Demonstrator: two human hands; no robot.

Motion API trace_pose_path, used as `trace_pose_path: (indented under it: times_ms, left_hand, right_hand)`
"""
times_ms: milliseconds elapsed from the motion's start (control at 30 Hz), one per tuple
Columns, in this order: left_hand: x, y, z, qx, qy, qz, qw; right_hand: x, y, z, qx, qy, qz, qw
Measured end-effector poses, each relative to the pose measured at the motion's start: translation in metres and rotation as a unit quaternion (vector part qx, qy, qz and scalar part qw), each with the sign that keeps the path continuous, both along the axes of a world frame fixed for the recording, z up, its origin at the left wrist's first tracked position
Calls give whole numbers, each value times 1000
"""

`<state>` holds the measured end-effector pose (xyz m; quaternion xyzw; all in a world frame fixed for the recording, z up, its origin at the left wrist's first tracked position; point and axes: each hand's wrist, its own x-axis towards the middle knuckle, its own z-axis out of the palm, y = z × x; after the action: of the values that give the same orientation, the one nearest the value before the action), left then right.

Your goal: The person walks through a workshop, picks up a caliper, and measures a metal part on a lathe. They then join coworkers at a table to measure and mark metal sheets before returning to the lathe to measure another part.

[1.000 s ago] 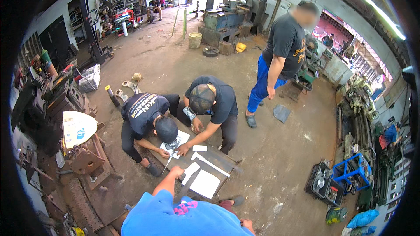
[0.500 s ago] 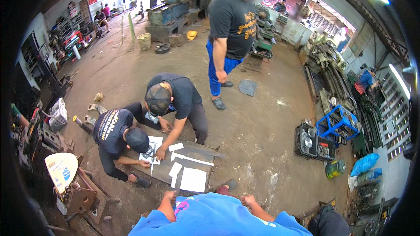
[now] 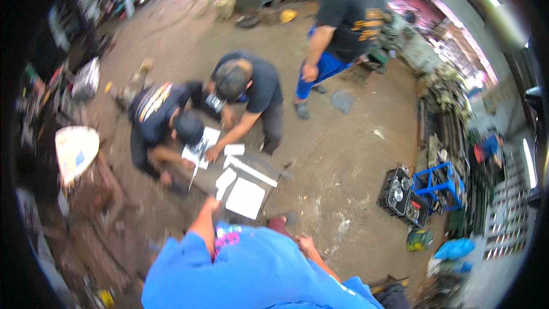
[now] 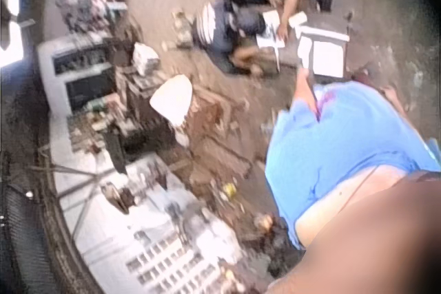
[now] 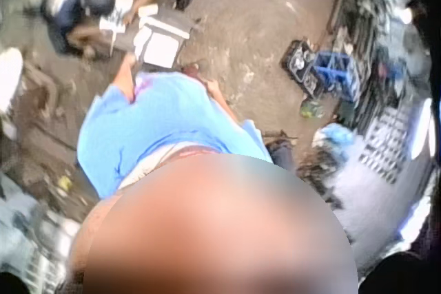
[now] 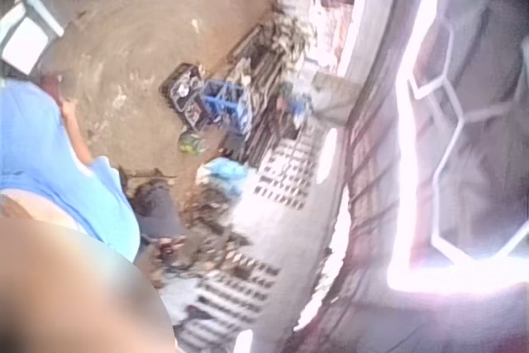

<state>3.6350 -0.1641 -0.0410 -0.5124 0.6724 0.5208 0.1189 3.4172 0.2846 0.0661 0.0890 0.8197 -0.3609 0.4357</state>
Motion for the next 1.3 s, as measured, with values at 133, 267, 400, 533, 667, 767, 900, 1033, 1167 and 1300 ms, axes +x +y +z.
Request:
trace_pose_path:
  times_ms: [133, 267, 400, 533, 667, 767, 900, 1033, 1167, 1300]
  left_hand:
    - [5, 8, -2, 36, -15, 83, 996]
    - [30, 34, 22, 94, 18, 161, 982]
    - [60, 32, 35, 124, -70, 166, 976]
    - [82, 22, 30, 107, -86, 171, 976]
    - [90, 19, 28, 92, -66, 197, 974]
    - [85, 21, 29, 125, -76, 183, 972]
    - [74, 29, 26, 96, -69, 151, 981]
    - [66, 24, 24, 34, -120, 40, 991]
    - [58, 5, 27, -11, -126, -5, 992]
    - [49, 6, 24, -32, -107, -36, 993]
  right_hand:
    - [15, 20, -4, -20, 4, -4, 1000]
    - [33, 42, -12, -36, 14, -43, 998]
    - [34, 57, -20, 16, 83, 98, 992]
    - [29, 50, -41, 37, 83, 89, 992]
    - [27, 38, -48, 4, 66, 86, 994]
    - [28, 29, -40, 0, 57, 73, 996]
    - [31, 20, -21, 26, -2, 33, 999]
    - [37, 21, -11, -19, -25, 43, 999]
    - [40, 26, -10, 12, -23, 35, 999]
    - [41, 27, -10, 8, -50, 2, 999]
